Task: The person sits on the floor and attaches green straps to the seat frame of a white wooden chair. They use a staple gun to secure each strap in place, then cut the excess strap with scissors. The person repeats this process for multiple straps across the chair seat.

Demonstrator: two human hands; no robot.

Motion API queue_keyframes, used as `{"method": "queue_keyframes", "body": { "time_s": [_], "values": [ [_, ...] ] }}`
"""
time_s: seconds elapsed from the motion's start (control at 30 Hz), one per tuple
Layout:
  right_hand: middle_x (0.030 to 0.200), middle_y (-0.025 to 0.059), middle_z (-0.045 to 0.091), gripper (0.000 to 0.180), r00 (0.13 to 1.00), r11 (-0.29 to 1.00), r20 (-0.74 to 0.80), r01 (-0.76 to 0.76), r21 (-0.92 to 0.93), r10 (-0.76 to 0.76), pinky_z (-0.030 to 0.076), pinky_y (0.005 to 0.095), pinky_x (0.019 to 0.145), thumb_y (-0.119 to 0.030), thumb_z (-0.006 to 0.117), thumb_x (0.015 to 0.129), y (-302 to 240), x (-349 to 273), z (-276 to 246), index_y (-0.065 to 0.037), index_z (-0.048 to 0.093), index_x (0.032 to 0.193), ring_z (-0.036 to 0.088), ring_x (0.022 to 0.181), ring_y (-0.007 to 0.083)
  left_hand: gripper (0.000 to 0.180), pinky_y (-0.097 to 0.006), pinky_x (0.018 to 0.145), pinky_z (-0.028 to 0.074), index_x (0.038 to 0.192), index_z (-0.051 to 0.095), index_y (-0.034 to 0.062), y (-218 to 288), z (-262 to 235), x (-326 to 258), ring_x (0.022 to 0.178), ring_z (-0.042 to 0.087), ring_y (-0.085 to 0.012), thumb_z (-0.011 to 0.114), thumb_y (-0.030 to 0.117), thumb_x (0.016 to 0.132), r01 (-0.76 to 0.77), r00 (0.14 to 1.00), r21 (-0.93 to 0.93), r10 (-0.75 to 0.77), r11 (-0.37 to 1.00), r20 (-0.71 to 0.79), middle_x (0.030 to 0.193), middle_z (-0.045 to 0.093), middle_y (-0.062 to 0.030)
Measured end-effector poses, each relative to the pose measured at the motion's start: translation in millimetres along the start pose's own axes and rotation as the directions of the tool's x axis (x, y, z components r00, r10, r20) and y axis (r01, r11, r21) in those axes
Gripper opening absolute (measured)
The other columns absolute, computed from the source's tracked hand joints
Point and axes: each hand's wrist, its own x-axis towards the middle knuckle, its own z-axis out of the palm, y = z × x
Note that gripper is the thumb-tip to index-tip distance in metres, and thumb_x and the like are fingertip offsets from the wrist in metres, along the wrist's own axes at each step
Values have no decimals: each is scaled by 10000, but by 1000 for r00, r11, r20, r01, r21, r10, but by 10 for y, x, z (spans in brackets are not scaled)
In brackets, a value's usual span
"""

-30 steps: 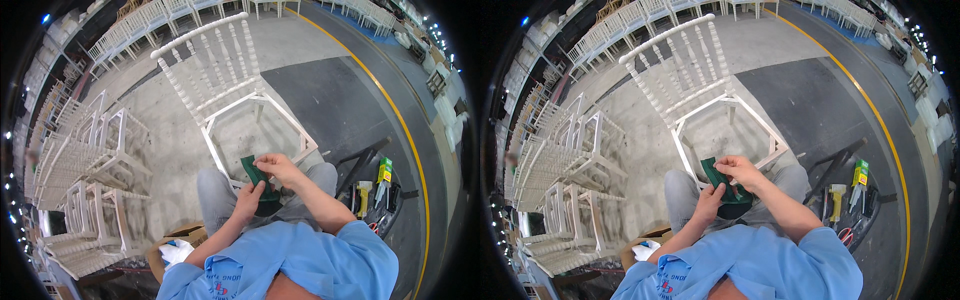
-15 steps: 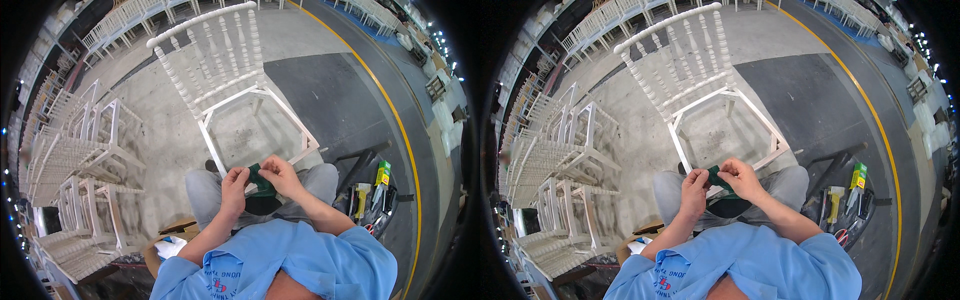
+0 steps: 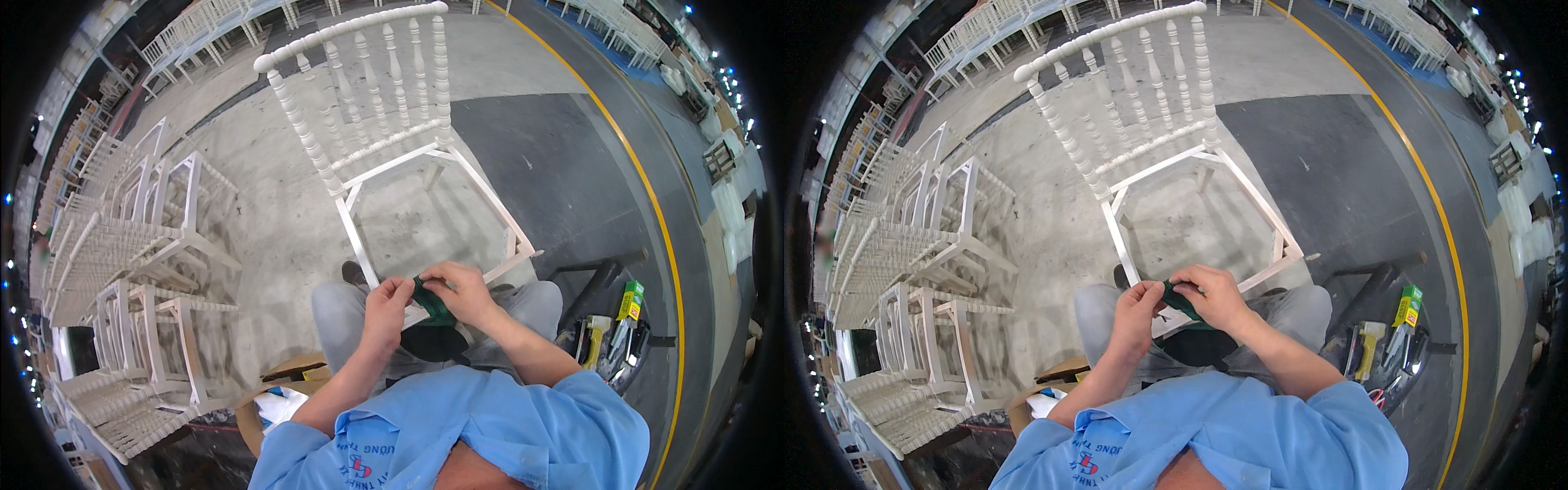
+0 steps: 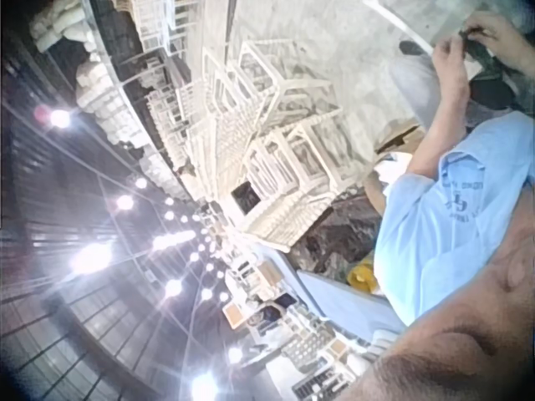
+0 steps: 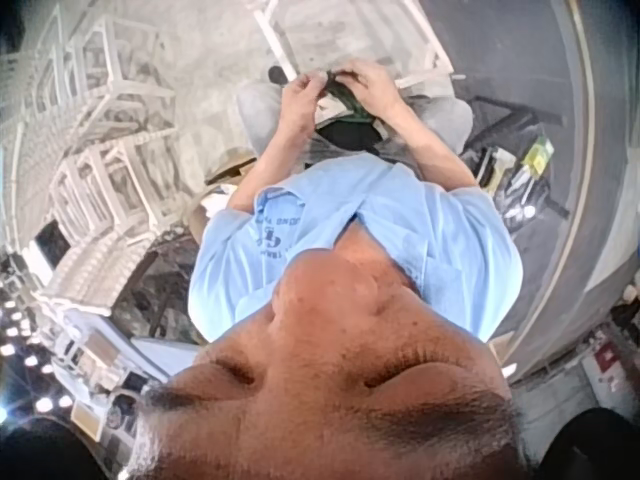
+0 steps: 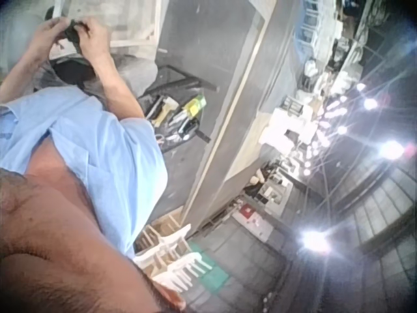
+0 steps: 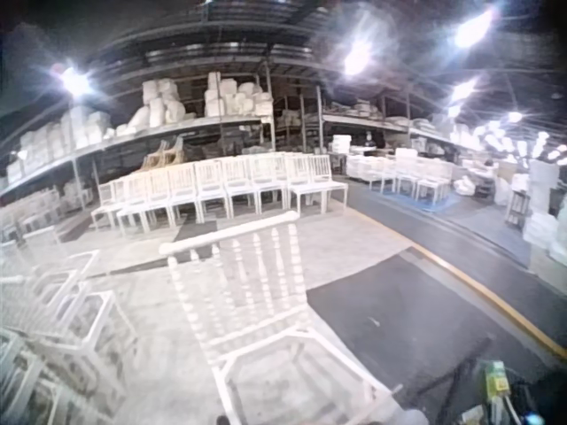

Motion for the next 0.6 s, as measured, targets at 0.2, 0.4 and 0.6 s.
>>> {"method": "queue_keyframes", "body": {
  "time_s": [0.2, 0.4, 0.6],
  "values": [
    [904, 132, 666, 115, 999, 1000, 17, -29, 7, 29, 533, 363, 723, -29, 714, 883, 167, 210, 40, -23, 715, 998, 681, 805, 284, 175, -327, 781, 527, 1024, 703, 40, 87, 40, 101, 867, 646, -182, 790, 54, 872, -483, 818, 635, 569, 603, 81, 971, 656, -77],
    [931, 142, 653, 126, 985, 995, 175, 10, -99, 7, 539, 381, 748, -78, 713, 896, 364, 818, 29, -29, 721, 1011, 682, 845, 303, 98, -388, 780, 527, 961, 723, 47, 162, -79, 624, 879, 665, -294, 761, 95, 884, -534, 664, 776, 735, 334, 140, 941, 662, -120],
    [939, 170, 687, 131, 966, 965, 260, 76, -252, -8, 541, 441, 769, -136, 687, 907, 1021, 1968, 467, -43, 731, 988, 687, 873, 361, 137, -411, 845, 516, 1025, 712, 42, 377, -432, 1714, 938, 661, -322, 717, 138, 927, -382, 729, 816, 684, 434, -23, 971, 670, -135]
  ]
}}
